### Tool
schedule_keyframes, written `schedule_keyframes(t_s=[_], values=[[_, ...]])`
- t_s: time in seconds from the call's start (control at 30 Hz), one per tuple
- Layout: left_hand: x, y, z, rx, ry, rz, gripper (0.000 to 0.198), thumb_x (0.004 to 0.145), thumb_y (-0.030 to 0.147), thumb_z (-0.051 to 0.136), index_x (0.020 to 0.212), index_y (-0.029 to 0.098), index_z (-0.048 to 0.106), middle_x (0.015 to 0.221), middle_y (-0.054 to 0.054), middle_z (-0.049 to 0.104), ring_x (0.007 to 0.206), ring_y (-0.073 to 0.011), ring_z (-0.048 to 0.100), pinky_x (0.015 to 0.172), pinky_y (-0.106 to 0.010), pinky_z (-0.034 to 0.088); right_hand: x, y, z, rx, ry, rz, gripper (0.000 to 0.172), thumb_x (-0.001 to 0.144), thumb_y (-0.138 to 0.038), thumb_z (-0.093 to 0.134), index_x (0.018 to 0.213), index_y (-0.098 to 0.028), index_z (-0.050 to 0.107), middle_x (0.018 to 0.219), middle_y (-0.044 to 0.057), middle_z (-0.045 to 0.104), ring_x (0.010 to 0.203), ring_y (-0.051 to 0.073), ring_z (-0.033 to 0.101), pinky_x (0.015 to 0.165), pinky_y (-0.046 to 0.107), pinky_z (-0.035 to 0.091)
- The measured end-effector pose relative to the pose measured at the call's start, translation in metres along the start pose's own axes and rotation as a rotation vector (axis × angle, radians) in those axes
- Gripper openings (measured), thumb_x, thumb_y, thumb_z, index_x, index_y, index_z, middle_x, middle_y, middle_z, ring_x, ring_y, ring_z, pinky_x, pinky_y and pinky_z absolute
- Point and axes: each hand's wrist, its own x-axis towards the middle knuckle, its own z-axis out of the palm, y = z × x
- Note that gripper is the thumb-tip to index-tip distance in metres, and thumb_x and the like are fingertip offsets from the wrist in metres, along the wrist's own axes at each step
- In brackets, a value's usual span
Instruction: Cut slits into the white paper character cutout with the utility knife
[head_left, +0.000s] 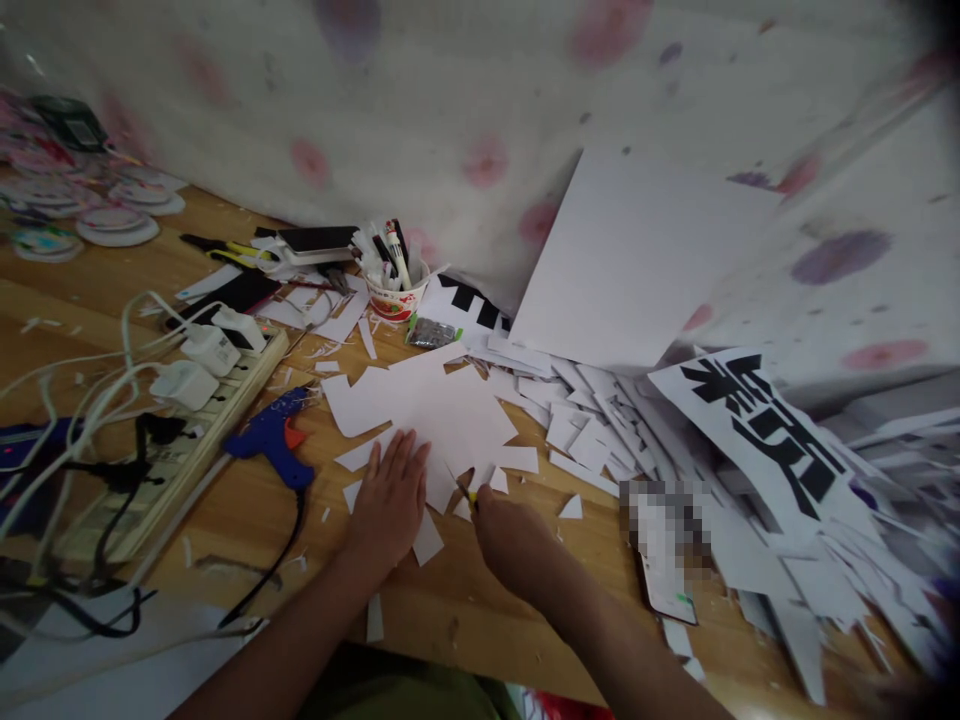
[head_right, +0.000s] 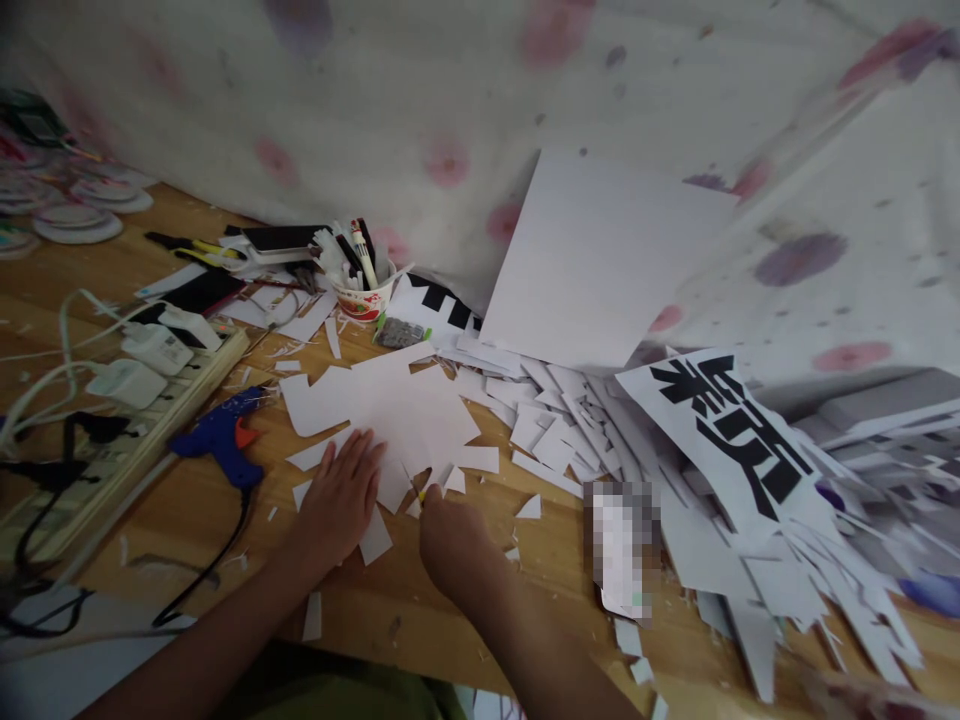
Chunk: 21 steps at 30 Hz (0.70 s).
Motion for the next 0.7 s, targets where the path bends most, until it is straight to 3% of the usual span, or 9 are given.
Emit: schedule_keyframes(t_s=[0.27, 0.47, 0.7], values=[[-0.003, -0.002, -0.002, 0.015, 0.017, 0.04, 0.044, 0.088, 0.029, 0.036, 0.127, 0.011, 0.04, 0.134, -0.016, 0.045, 0.129, -0.0251, 0.031, 0.105, -0.05, 0.026, -0.002, 0.01, 0.004, 0.272, 0.139, 0.149, 0.021, 0.093, -0.025, 0.031, 0.1, -0.016, 0.048, 0.079, 0.007, 0.067, 0.071, 0.019, 0.065, 0.054, 0.025, 0.037], [-0.008, -0.011, -0.014, 0.015, -0.039, 0.099, 0.052, 0.087, 0.04, 0.038, 0.131, 0.012, 0.036, 0.138, -0.014, 0.039, 0.133, -0.0259, 0.023, 0.106, -0.051, 0.023, 0.017, 0.014, 0.011, 0.198, 0.235, 0.041, 0.017, 0.092, -0.028, 0.034, 0.097, -0.022, 0.049, 0.086, 0.003, 0.067, 0.075, 0.017, 0.064, 0.057, 0.024, 0.035], [-0.012, -0.014, -0.01, 0.038, -0.089, 0.097, 0.053, 0.087, 0.044, 0.038, 0.129, 0.013, 0.039, 0.139, -0.014, 0.037, 0.133, -0.0265, 0.023, 0.106, -0.048, 0.024, 0.028, 0.018, 0.013, 0.136, 0.264, -0.026, 0.017, 0.091, -0.029, 0.035, 0.093, -0.021, 0.05, 0.083, 0.002, 0.067, 0.073, 0.017, 0.064, 0.057, 0.025, 0.036]])
